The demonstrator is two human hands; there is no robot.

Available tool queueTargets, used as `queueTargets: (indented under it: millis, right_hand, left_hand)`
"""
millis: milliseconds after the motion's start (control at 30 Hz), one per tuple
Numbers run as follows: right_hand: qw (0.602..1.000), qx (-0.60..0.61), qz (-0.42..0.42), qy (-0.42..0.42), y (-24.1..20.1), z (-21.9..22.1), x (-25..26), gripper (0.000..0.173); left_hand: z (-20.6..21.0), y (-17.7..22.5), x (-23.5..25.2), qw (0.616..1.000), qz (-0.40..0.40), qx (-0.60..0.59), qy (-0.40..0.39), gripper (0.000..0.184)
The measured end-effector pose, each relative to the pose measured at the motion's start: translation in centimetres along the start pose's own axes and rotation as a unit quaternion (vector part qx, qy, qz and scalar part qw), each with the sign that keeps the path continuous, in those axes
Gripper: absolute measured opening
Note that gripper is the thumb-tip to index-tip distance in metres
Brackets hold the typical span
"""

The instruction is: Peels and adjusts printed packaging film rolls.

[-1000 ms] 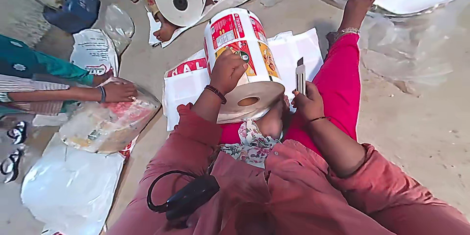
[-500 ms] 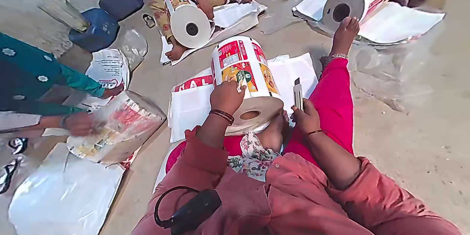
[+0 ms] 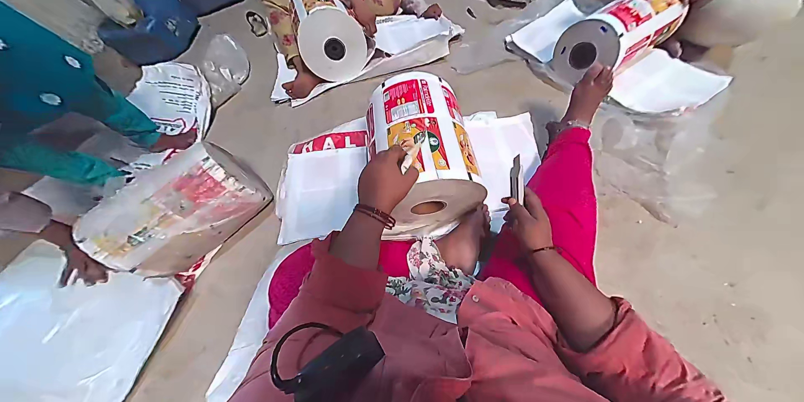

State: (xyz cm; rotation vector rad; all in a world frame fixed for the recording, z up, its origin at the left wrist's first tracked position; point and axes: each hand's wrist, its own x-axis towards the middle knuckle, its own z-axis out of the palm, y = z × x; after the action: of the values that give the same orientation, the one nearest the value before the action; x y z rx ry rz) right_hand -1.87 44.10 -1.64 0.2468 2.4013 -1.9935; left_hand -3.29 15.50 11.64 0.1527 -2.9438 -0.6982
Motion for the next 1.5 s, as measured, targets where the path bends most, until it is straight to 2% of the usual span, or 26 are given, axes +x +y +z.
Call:
queueTargets:
  millis: [167, 233, 367, 467, 567, 667, 767, 900, 1067, 1200, 1500]
  right_hand:
    - [0.998, -0.019, -0.067, 0.004, -2.4, -0.4, -0.6, 0.051]
    - [0.996, -0.049, -0.074, -0.013, -4.9, -0.4, -0.4, 0.057]
    - [0.986, -0.117, -0.100, -0.057, -12.4, 1.4, 1.7, 0.050]
    - [0.959, -0.248, -0.098, -0.100, -17.8, 4.4, 5.6, 0.063]
    - [0.911, -0.387, -0.079, -0.117, -21.3, 8.5, 10.5, 0.058]
    - [0.871, -0.468, -0.093, -0.120, -23.2, 12.1, 14.5, 0.050]
    - [0.846, -0.509, -0.101, -0.122, -24.3, 15.0, 17.1, 0.049]
    - [0.820, -0.553, -0.102, -0.111, -25.2, 17.5, 17.9, 0.053]
    - [0.821, -0.555, -0.088, -0.105, -24.9, 18.1, 19.5, 0.050]
    - [0.808, -0.575, -0.081, -0.105, -24.9, 18.0, 19.4, 0.052]
    - [0.810, -0.571, -0.080, -0.109, -24.8, 18.4, 19.4, 0.053]
  left_hand:
    - [3.1, -2.8, -0.5, 0.984, 0.110, 0.000, 0.138, 0.028]
    - [3.8, -3.9, -0.2, 0.976, 0.130, -0.013, 0.172, 0.030]
    - [5.4, -5.0, 0.3, 0.955, 0.190, -0.101, 0.202, 0.026]
    - [6.0, -5.4, 0.6, 0.940, 0.227, -0.122, 0.224, 0.021]
    - [6.2, -5.4, 0.5, 0.929, 0.246, -0.123, 0.249, 0.022]
    - [6.4, -5.7, 0.6, 0.925, 0.246, -0.136, 0.256, 0.023]
    - [6.6, -5.7, 0.7, 0.925, 0.239, -0.152, 0.253, 0.024]
    - [6.5, -5.7, 0.8, 0.925, 0.239, -0.160, 0.249, 0.023]
    - [6.5, -5.7, 0.7, 0.929, 0.232, -0.159, 0.238, 0.022]
    - [6.4, -5.5, 0.8, 0.929, 0.234, -0.158, 0.239, 0.022]
    - [6.5, -5.6, 0.8, 0.924, 0.238, -0.163, 0.253, 0.022]
